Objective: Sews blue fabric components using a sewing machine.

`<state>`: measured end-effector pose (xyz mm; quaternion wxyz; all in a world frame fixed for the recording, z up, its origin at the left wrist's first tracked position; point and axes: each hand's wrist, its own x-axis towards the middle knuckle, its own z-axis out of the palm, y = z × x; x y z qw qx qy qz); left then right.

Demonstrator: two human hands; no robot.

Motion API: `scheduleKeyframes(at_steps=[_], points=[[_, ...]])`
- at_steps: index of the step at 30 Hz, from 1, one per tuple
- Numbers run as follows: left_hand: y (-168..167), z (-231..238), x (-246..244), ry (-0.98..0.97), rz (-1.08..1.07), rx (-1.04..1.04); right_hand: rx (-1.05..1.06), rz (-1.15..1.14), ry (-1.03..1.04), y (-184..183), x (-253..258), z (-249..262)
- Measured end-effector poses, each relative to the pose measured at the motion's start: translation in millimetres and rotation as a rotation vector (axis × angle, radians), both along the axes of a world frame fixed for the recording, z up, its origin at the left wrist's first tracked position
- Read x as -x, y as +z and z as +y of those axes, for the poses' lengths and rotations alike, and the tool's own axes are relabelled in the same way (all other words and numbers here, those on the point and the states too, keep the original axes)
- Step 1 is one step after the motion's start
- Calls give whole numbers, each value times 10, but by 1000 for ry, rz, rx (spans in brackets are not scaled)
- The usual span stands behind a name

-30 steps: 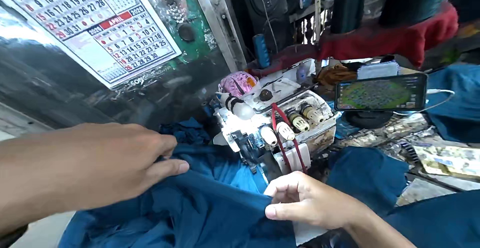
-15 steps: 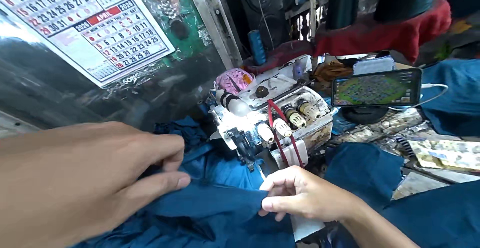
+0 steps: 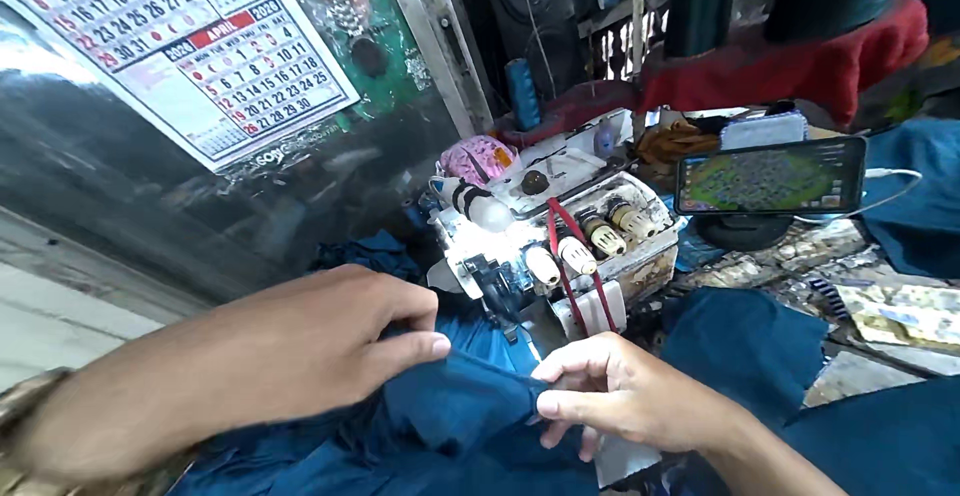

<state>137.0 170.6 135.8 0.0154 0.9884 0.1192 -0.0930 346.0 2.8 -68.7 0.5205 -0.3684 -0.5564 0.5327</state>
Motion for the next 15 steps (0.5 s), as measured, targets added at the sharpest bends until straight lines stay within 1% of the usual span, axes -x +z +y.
scheduleKeyframes(at_steps=[2,4,6,7,9,11,12,13,15], points=[[-15,42,14,23,13,-5,10,14,2,4,3,1],[-7,55,70,-16,-13,32,20,8,-23,10,15,2],[-88,173,187,-12,-31,15,3,-63,-82,23,68,-10],[-171,260,277,23,-48,-8,-26,-146,-127,47,115,-9],[-425,414,525,111,-133,-12,-87,-394,-185,110,217,-4],[-720,507,743,139,-275,-4,-56,-645,-129,189,346,26],[-816,499,792,126,-349,34,-16,-730,-86,233,420,71],[-856,477,816,100,-417,76,19,-790,-60,281,485,134],[-754,378,850,73,-491,153,30,-799,-41,320,577,238]])
